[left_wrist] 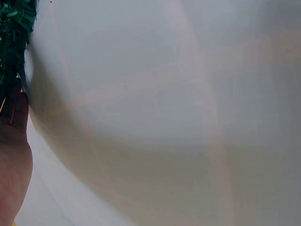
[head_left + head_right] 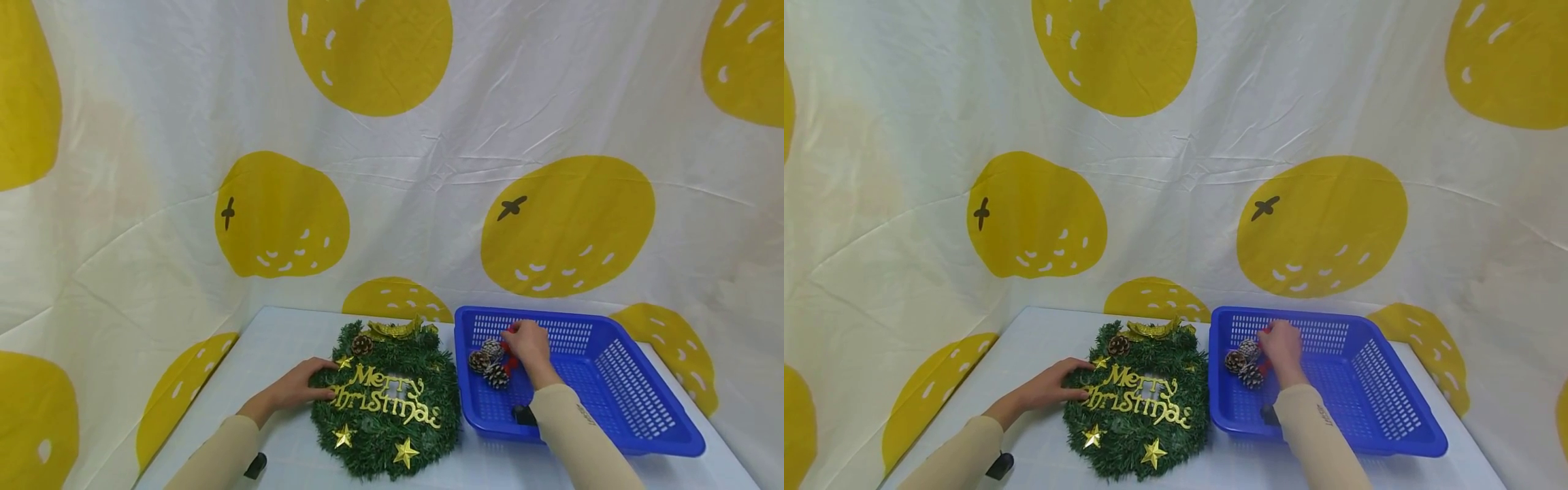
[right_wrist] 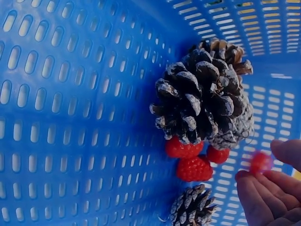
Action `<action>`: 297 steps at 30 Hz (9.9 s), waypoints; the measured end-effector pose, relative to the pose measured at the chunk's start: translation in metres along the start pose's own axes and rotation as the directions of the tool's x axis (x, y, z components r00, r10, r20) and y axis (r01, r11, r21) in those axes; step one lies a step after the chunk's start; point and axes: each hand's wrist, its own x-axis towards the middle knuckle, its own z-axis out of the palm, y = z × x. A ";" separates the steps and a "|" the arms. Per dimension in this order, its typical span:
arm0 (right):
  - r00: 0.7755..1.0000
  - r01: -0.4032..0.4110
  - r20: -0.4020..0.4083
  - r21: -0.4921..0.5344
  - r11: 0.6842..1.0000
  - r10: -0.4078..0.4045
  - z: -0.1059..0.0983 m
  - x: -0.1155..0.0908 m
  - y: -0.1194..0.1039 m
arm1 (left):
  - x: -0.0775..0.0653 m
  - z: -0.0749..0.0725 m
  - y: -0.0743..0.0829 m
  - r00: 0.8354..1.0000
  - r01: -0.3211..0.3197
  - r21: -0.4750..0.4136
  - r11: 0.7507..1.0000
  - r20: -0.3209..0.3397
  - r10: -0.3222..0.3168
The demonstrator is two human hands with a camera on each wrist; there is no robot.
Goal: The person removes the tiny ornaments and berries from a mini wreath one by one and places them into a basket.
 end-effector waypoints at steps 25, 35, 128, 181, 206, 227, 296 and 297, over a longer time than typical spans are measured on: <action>0.995 0.086 -0.059 0.187 0.979 -0.076 -0.005 -0.005 -0.035 | 0.000 0.001 -0.002 1.000 0.007 -0.003 1.000 -0.003 -0.007; 0.979 0.201 -0.054 0.214 0.956 -0.194 -0.004 -0.013 -0.063 | 0.000 0.002 -0.003 1.000 -0.013 -0.011 1.000 -0.007 0.013; 0.778 0.563 0.181 0.224 0.796 -0.601 0.136 -0.060 -0.177 | 0.002 0.003 -0.002 1.000 0.002 -0.016 1.000 -0.006 -0.002; 0.813 0.568 -0.010 0.233 0.790 -0.582 0.139 -0.058 -0.180 | 0.002 0.000 -0.005 1.000 -0.008 0.000 1.000 0.000 0.008; 0.884 0.459 -0.102 0.368 0.809 -0.456 0.072 -0.055 -0.165 | -0.002 0.001 -0.004 0.999 -0.045 0.012 0.999 -0.013 0.045; 0.944 0.327 -0.076 0.365 0.872 -0.323 0.008 -0.039 -0.131 | -0.001 0.000 -0.004 0.999 -0.034 0.015 0.999 -0.008 0.034; 0.995 0.046 0.094 -0.042 0.998 -0.042 -0.023 0.001 0.005 | 0.000 0.001 -0.004 1.000 -0.024 0.011 1.000 -0.008 0.024; 0.994 0.044 0.099 -0.042 0.998 -0.039 -0.024 0.000 0.005 | 0.000 0.001 -0.004 1.000 -0.025 0.012 1.000 -0.007 0.025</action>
